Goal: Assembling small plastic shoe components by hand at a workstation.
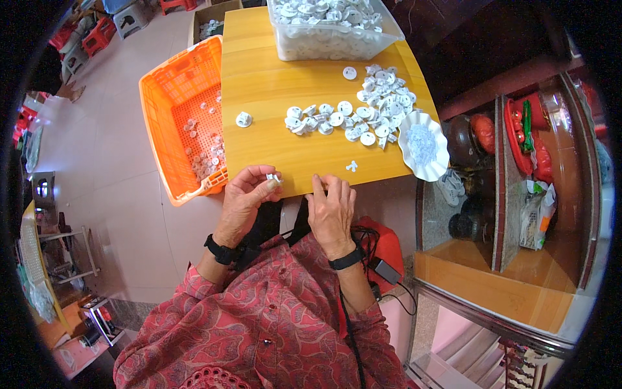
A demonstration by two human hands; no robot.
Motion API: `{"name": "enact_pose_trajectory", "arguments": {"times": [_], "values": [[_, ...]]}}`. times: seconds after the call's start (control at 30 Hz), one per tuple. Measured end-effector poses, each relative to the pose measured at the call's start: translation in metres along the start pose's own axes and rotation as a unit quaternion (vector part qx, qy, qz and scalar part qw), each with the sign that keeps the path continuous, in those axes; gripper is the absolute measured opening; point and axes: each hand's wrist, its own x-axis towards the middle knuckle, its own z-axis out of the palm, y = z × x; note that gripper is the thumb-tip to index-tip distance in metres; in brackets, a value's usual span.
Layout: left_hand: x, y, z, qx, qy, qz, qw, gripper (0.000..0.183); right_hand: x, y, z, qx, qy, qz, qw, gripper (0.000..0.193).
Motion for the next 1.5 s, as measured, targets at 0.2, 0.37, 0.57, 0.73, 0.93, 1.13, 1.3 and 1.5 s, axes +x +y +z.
{"name": "enact_pose_trajectory", "arguments": {"times": [0.2,0.37,0.57,0.73,0.93,1.13,1.3,1.5], "values": [[0.0,0.001,0.001,-0.007,0.0,0.0,1.0,0.027,-0.007,0.003,0.01,0.028,0.056,-0.026,0.998,0.018],[-0.001,0.001,0.0,-0.023,0.006,-0.007,1.0,0.027,-0.003,0.005,0.009,0.06,0.072,-0.021,0.995,0.007],[0.001,-0.005,-0.001,-0.144,-0.052,-0.02,0.988,0.037,0.0,-0.001,-0.003,0.182,0.082,0.067,0.978,0.01],[-0.001,0.001,0.005,-0.155,-0.078,-0.026,0.984,0.039,0.0,-0.016,-0.009,0.444,0.053,0.229,0.865,0.007],[-0.002,0.001,0.007,-0.147,-0.09,-0.027,0.985,0.04,0.007,-0.034,-0.022,0.58,0.027,0.247,0.776,0.011],[-0.004,-0.001,0.007,-0.123,-0.088,-0.018,0.988,0.041,0.007,-0.04,-0.013,0.54,0.065,0.197,0.816,0.01],[-0.003,-0.012,0.003,-0.064,-0.079,0.012,0.995,0.04,0.003,-0.038,-0.014,0.535,0.069,0.197,0.819,0.01],[-0.005,-0.009,0.003,-0.029,-0.068,0.008,0.997,0.036,0.002,-0.042,-0.016,0.557,0.053,0.216,0.8,0.009]]}}
